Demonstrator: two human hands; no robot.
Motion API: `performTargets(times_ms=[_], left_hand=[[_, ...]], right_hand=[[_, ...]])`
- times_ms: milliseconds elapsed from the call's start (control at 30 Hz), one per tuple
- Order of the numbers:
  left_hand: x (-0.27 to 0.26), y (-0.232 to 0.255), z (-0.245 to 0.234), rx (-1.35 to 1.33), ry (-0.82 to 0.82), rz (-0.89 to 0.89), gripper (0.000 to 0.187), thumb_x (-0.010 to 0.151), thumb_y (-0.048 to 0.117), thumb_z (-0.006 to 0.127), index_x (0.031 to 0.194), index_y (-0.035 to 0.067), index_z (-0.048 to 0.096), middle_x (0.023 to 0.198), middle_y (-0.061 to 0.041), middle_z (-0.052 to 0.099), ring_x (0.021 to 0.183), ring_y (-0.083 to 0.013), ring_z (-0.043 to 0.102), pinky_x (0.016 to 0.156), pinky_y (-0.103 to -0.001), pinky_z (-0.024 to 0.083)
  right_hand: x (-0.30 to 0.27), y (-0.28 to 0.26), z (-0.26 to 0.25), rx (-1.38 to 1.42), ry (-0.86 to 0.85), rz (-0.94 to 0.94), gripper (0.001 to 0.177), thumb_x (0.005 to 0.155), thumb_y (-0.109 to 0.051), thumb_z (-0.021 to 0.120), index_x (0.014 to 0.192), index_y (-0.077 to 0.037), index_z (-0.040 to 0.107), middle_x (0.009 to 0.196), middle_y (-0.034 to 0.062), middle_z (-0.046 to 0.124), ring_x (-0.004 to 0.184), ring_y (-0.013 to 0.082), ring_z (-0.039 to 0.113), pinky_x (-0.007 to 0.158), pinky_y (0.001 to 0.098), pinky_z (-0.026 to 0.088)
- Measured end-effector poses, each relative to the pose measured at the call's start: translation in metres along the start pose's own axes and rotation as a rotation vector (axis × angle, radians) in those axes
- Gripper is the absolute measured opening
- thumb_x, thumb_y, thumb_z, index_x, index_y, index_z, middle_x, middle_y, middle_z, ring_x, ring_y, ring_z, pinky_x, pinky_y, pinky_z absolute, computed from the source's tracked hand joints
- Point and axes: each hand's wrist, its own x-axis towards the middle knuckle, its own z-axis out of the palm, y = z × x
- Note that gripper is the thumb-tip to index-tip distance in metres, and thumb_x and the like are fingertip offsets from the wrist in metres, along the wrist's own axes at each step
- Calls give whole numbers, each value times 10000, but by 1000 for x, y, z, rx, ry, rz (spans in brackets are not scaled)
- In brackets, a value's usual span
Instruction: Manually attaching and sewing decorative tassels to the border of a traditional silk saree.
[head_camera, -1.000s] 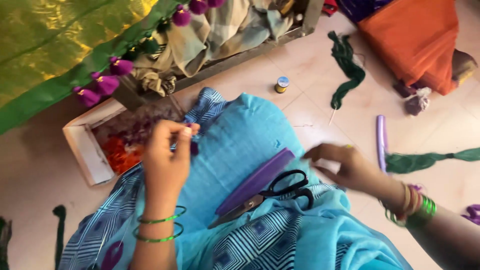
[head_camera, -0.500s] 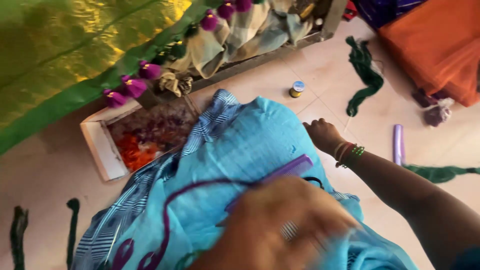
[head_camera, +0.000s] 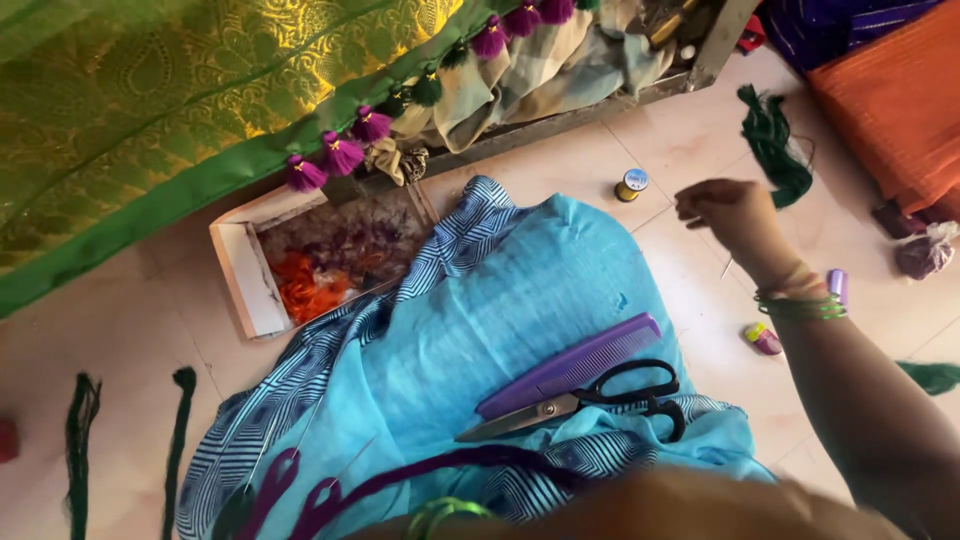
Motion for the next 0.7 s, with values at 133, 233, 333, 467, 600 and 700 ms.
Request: performTargets(times_ms=[133,233,333,467,600,700], left_hand=[[33,-46,-57,270,108,259,139,1047,-76,599,1179,-35,612,1173,-96,690,970,-152,681,925,-328,607],[51,-75,-124,142,558,351,84,1001,40,619,1084,32,636,920,-54,673,723,-72,577,634,-233,519],[49,-86,-153,164,736,436,94,992,94,678,1049,20,664,845,-10,617,611,-43,426,521,-203,332],[40,-96,-174,128,880,531,111,965,118,709,1026,25,703,820,41,591,602,-26,375,510,-213,270],[27,-98,-185,126,949,590,107,952,115,724,1021,33,728,803,61,594,607,-20,383,516,-208,276],[20,-107,-198,145,988,587,105,941,111,737,1018,39,744,792,72,582,609,-16,381,515,-204,273]], right_hand=[[-39,-113,13,248,21,-95,195,983,-36,657,1132,73,718,1002,132,739,887,181,714,846,303,591],[-57,-151,37,468,-30,-119,223,999,-92,661,1143,69,717,1027,141,747,905,198,719,857,330,591],[-72,-173,80,679,-205,-167,230,955,-68,679,1121,86,723,982,161,754,891,224,731,859,363,596],[-94,-195,143,790,-312,-144,224,933,-45,689,1114,77,742,958,163,765,870,231,731,827,365,592],[-107,-194,178,481,-266,-245,161,923,-60,721,1041,43,761,972,106,772,906,170,720,839,300,583],[-106,-195,186,294,-168,-500,129,907,-13,766,1022,43,781,1019,100,662,979,183,631,848,284,512]])
